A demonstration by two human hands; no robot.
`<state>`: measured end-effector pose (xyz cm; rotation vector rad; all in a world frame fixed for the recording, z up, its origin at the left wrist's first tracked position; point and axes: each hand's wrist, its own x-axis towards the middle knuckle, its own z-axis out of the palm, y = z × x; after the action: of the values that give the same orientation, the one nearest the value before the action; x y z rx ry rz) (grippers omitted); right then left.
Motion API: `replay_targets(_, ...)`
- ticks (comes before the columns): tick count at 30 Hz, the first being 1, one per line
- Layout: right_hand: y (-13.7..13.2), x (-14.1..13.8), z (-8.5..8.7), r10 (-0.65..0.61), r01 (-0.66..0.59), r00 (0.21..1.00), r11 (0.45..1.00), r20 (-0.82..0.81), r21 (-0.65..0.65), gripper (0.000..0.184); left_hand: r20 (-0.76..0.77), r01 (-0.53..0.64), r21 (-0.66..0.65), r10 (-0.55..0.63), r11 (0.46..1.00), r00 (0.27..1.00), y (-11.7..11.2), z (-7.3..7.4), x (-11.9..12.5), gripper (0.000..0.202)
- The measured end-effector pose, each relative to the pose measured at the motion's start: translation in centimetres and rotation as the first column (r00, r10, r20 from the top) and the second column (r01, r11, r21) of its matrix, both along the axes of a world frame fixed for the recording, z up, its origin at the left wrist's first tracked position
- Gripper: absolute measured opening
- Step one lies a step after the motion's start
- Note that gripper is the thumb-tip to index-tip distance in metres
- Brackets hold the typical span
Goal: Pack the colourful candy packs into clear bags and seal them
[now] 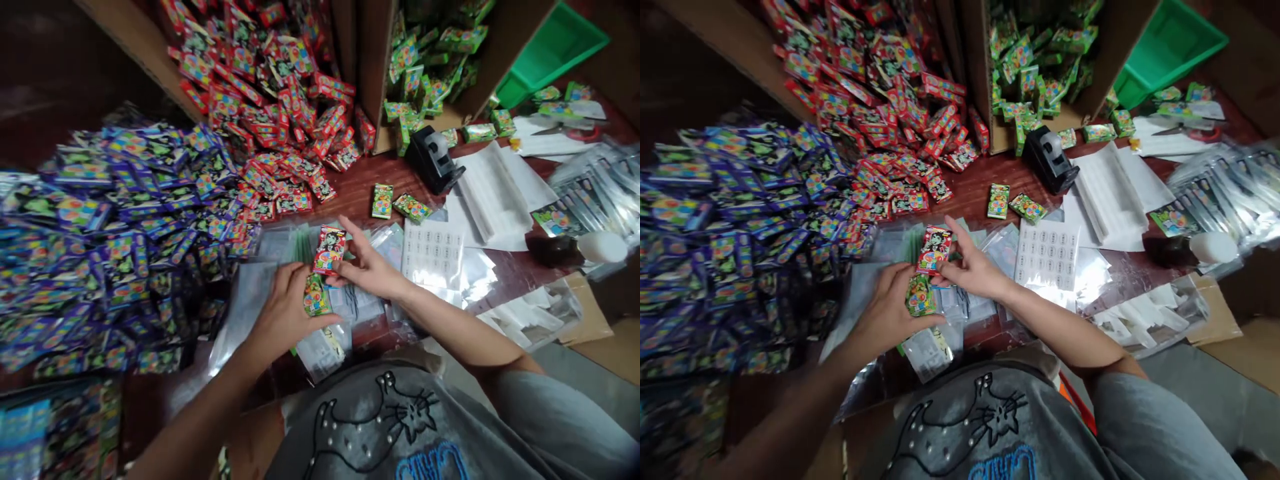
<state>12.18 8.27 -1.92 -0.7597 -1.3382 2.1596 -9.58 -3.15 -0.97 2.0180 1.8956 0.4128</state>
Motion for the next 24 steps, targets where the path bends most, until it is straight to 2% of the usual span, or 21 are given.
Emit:
replay_targets(3,0.2,-2.2,-0.2,0.085,-0.086,0.996,0.99,0.018,0.111,0.07,-0.15,-0.152,0.014,0.153,0.988,0.977,-2.6,-1.6,-1.5,0.095)
replay_targets(5,0.4,-3.2,-0.5,0.083,-0.095,0.995,0.965,0.061,0.242,0.057,-0.235,-0.24,0.029,0.24,0.97,0.942,-3.3,-1.6,-3.2,0.093)
replay_targets(7,0.8,-4.1,-0.5,0.076,-0.134,0.985,0.908,0.157,0.396,0.051,-0.26,-0.258,0.021,0.255,0.966,0.931,-3.2,-1.2,-4.3,0.094)
replay_targets(9,1.2,-4.9,-0.2,0.083,-0.27,0.938,0.783,0.336,0.56,0.05,-0.248,-0.227,0.001,0.22,0.974,0.943,-2.6,-0.8,-4.6,0.1)
replay_targets(12,1.7,-5.3,0.7,-0.009,-0.513,0.8,0.507,0.6,0.692,0.055,-0.228,-0.19,-0.023,0.179,0.982,0.957,-1.6,-1.0,-4.3,0.111)
replay_targets(13,1.9,-5.0,1.0,-0.063,-0.55,0.77,0.439,0.635,0.711,0.063,-0.227,-0.186,-0.028,0.175,0.982,0.958,-1.5,-1.1,-4.3,0.113)
replay_targets(15,2.6,-3.7,1.3,-0.136,-0.578,0.746,0.354,0.652,0.735,0.091,-0.224,-0.182,-0.028,0.171,0.983,0.96,-1.6,-1.4,-4.5,0.114)
replay_targets(17,3.3,-2.0,1.2,-0.127,-0.618,0.727,0.309,0.675,0.723,0.12,-0.217,-0.183,-0.023,0.174,0.983,0.961,-1.9,-1.4,-4.9,0.111)
replay_targets(18,3.7,-1.2,0.9,-0.102,-0.649,0.708,0.295,0.698,0.701,0.128,-0.211,-0.186,-0.016,0.178,0.982,0.961,-2.0,-1.2,-5.1,0.109)
replay_targets(19,4.0,-0.6,0.6,-0.076,-0.678,0.689,0.286,0.721,0.678,0.13,-0.203,-0.186,-0.006,0.181,0.982,0.962,-2.1,-1.0,-5.1,0.109)
replay_targets(21,4.4,0.2,-0.1,-0.045,-0.692,0.679,0.292,0.733,0.66,0.12,-0.169,-0.186,0.044,0.191,0.982,0.967,-1.7,-0.3,-4.7,0.112)
replay_targets(24,4.7,0.2,-1.0,-0.024,-0.607,0.761,0.327,0.648,0.725,0.112,-0.093,-0.156,0.126,0.168,0.98,0.981,0.0,0.6,-2.7,0.121)
